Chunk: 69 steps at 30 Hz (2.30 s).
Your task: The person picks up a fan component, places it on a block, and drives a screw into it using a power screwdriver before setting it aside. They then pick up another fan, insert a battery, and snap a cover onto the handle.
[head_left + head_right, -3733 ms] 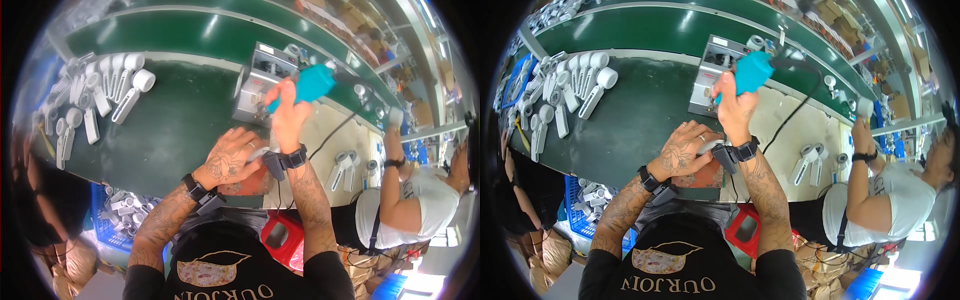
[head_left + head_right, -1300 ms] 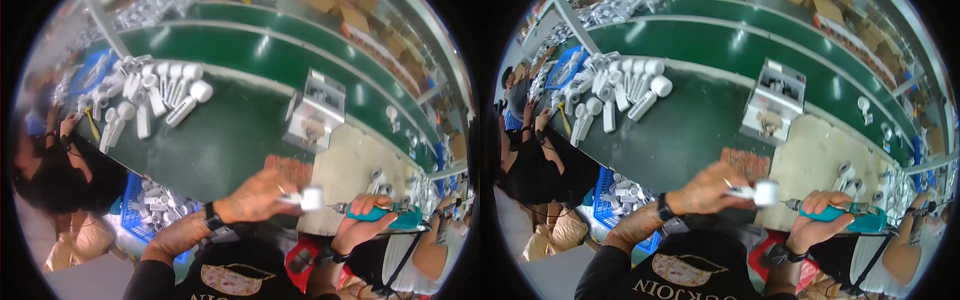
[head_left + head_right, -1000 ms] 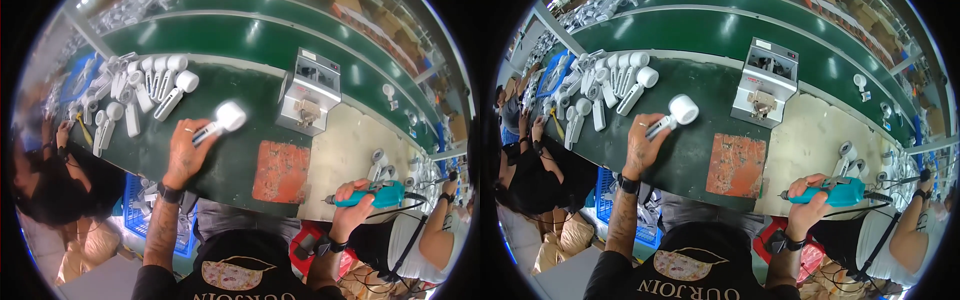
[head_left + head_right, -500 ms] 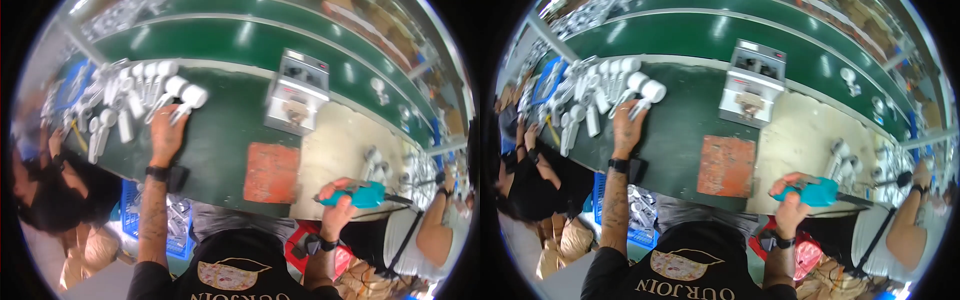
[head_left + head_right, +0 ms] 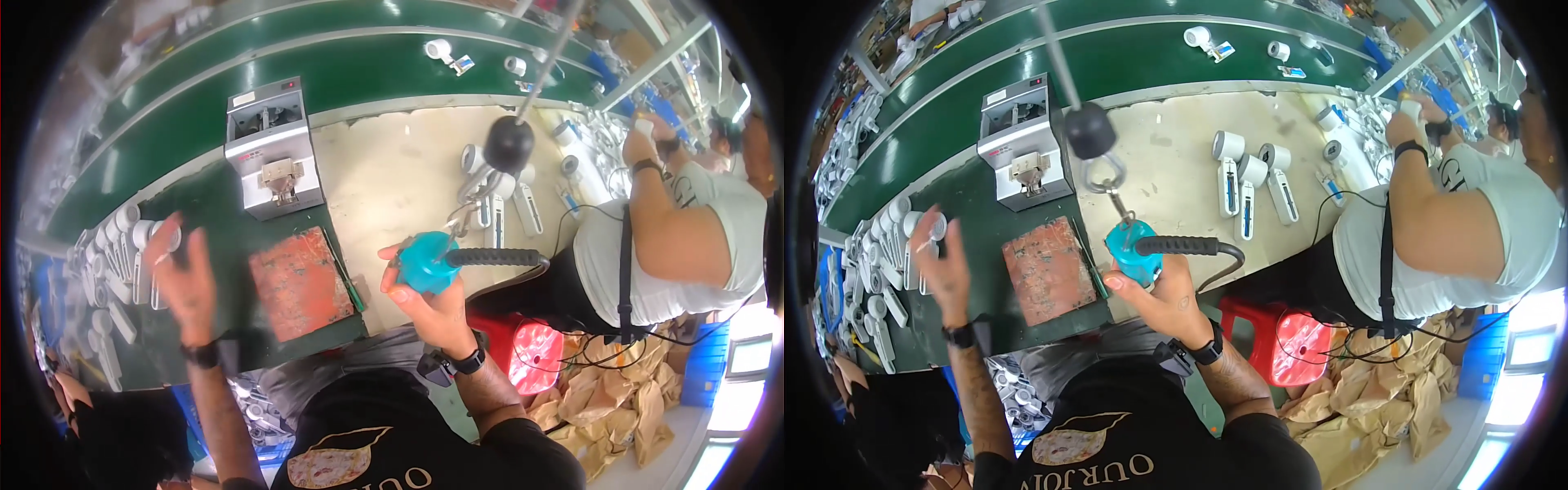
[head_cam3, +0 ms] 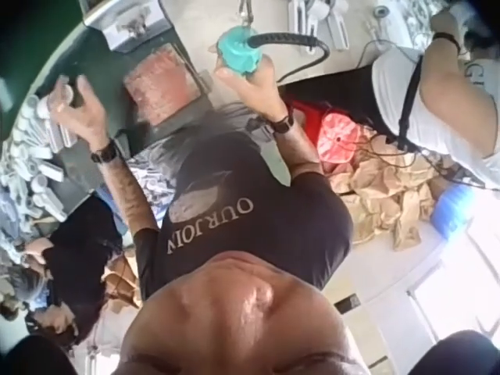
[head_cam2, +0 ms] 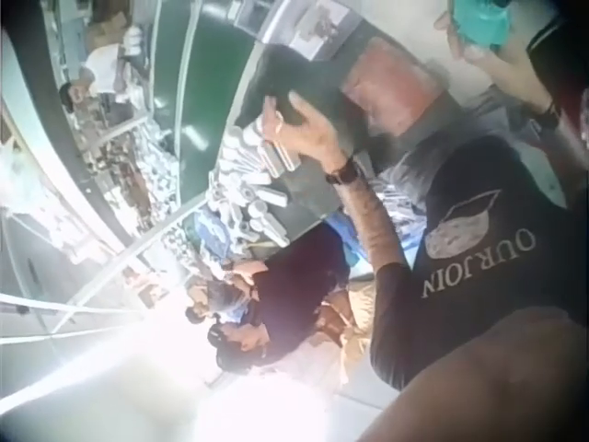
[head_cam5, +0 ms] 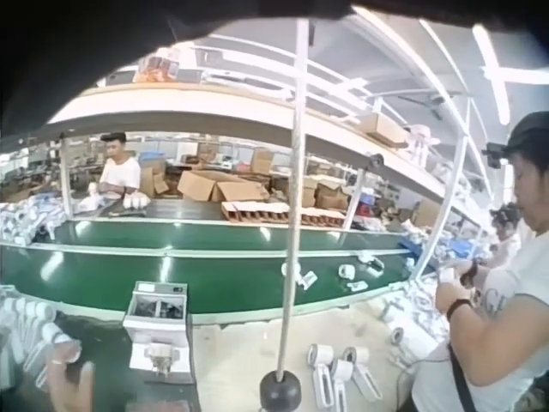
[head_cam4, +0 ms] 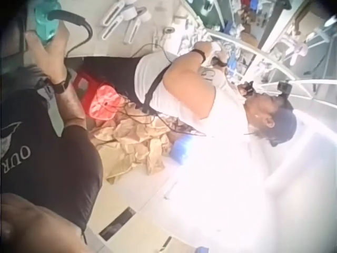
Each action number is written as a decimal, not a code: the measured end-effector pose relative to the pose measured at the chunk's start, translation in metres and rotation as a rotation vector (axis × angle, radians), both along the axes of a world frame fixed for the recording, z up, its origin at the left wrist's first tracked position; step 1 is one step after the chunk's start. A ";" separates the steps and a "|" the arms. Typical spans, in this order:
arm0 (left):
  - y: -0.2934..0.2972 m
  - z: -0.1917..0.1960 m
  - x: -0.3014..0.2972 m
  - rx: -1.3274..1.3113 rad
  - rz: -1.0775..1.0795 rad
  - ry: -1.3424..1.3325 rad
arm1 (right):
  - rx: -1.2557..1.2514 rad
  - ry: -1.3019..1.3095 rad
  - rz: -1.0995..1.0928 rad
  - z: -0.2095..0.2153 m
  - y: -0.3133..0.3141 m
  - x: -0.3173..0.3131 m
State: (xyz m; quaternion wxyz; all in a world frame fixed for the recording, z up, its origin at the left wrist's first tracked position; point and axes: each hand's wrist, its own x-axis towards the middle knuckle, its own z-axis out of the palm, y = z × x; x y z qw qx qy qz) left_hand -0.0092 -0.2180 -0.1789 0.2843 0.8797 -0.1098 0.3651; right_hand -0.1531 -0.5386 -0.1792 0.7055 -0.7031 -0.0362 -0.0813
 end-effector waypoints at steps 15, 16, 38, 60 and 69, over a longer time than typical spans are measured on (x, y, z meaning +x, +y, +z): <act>-0.367 -0.067 0.030 -0.029 -0.818 0.465 | 0.048 0.037 -0.271 0.027 -0.017 -0.049; -0.366 -0.065 0.032 -0.070 -0.847 0.448 | 0.053 0.025 -0.266 0.027 -0.019 -0.049; -0.037 -0.008 -0.102 -1.592 -0.400 0.695 | 0.033 -0.090 -0.169 0.021 0.052 0.053; -0.010 -0.037 -0.121 -2.314 -0.437 0.676 | -1.150 -0.218 0.218 0.009 0.210 0.045; -0.004 -0.049 -0.120 -2.309 -0.525 0.733 | -0.765 -0.148 0.227 0.029 0.206 0.050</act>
